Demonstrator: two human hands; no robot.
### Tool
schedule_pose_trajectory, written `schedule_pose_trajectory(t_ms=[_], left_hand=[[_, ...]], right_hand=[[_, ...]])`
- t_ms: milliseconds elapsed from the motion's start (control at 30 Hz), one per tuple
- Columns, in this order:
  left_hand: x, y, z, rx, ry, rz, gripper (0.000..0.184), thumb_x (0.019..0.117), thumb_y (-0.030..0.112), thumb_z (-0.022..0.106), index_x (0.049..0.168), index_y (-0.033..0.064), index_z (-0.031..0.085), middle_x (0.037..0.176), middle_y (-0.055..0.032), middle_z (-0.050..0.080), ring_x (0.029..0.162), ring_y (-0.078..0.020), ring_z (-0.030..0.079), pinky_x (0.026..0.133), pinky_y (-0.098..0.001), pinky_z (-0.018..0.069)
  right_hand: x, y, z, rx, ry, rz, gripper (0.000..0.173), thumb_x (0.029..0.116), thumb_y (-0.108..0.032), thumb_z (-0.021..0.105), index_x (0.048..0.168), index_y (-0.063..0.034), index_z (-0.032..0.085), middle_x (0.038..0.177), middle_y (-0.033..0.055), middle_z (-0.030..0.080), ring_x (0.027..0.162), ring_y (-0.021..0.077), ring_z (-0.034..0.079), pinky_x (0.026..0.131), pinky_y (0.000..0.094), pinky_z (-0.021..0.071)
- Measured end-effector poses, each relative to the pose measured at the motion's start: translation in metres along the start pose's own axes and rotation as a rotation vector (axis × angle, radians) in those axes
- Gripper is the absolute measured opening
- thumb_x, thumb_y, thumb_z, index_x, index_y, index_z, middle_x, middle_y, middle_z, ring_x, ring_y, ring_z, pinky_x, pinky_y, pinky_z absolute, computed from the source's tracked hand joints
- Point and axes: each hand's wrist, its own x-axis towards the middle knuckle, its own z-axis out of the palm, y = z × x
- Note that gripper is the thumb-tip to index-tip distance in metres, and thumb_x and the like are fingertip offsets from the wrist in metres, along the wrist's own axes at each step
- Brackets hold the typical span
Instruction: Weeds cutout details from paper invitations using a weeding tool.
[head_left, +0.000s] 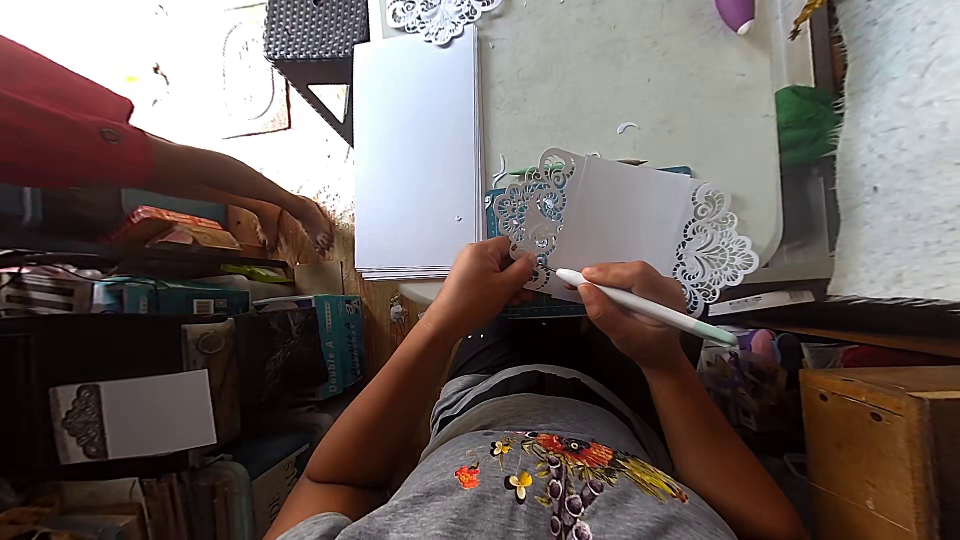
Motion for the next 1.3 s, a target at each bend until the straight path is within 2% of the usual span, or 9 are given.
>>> schedule_pose_trajectory(t_ms=[267, 467, 800, 1300], left_hand=[[-0.0003, 0.0009, 0.0006, 0.003, 0.013, -0.004, 0.014, 0.1043, 0.009, 0.057, 0.092, 0.0038, 0.062, 0.074, 0.0012, 0.069, 0.062, -0.0023, 0.068, 0.061, -0.0189, 0.0588], [0.0003, -0.0001, 0.0006, 0.008, 0.011, 0.004, 0.014, 0.1042, 0.009, 0.057, 0.092, 0.0041, 0.062, 0.073, 0.0012, 0.069, 0.062, -0.0020, 0.068, 0.061, -0.0188, 0.0587], [0.0005, -0.0003, 0.0009, 0.009, 0.014, 0.005, 0.014, 0.1040, 0.009, 0.058, 0.091, 0.0039, 0.061, 0.073, 0.0011, 0.069, 0.062, -0.0023, 0.068, 0.061, -0.0190, 0.0592], [0.0010, -0.0013, 0.0006, -0.016, 0.006, -0.001, 0.014, 0.1040, 0.009, 0.058, 0.092, 0.0037, 0.062, 0.074, 0.0010, 0.069, 0.062, -0.0027, 0.068, 0.061, -0.0196, 0.0593]], right_hand=[[0.0003, 0.0005, 0.0007, -0.027, -0.012, -0.015, 0.010, 0.0924, -0.001, 0.068, 0.101, 0.0037, 0.068, 0.097, 0.0079, 0.073, 0.090, 0.0071, 0.072, 0.079, 0.0221, 0.0612], [0.0002, 0.0008, 0.0011, -0.040, -0.016, -0.031, 0.009, 0.0921, -0.001, 0.068, 0.100, 0.0034, 0.067, 0.097, 0.0069, 0.073, 0.091, 0.0044, 0.070, 0.080, 0.0194, 0.0596], [0.0003, 0.0015, 0.0013, -0.046, -0.020, -0.046, 0.010, 0.0919, -0.002, 0.068, 0.099, 0.0045, 0.068, 0.094, 0.0086, 0.072, 0.089, 0.0067, 0.070, 0.079, 0.0208, 0.0597], [-0.0008, 0.0026, 0.0005, -0.002, 0.015, -0.033, 0.009, 0.0915, -0.001, 0.068, 0.101, 0.0011, 0.068, 0.095, 0.0051, 0.072, 0.089, 0.0069, 0.071, 0.079, 0.0239, 0.0618]])
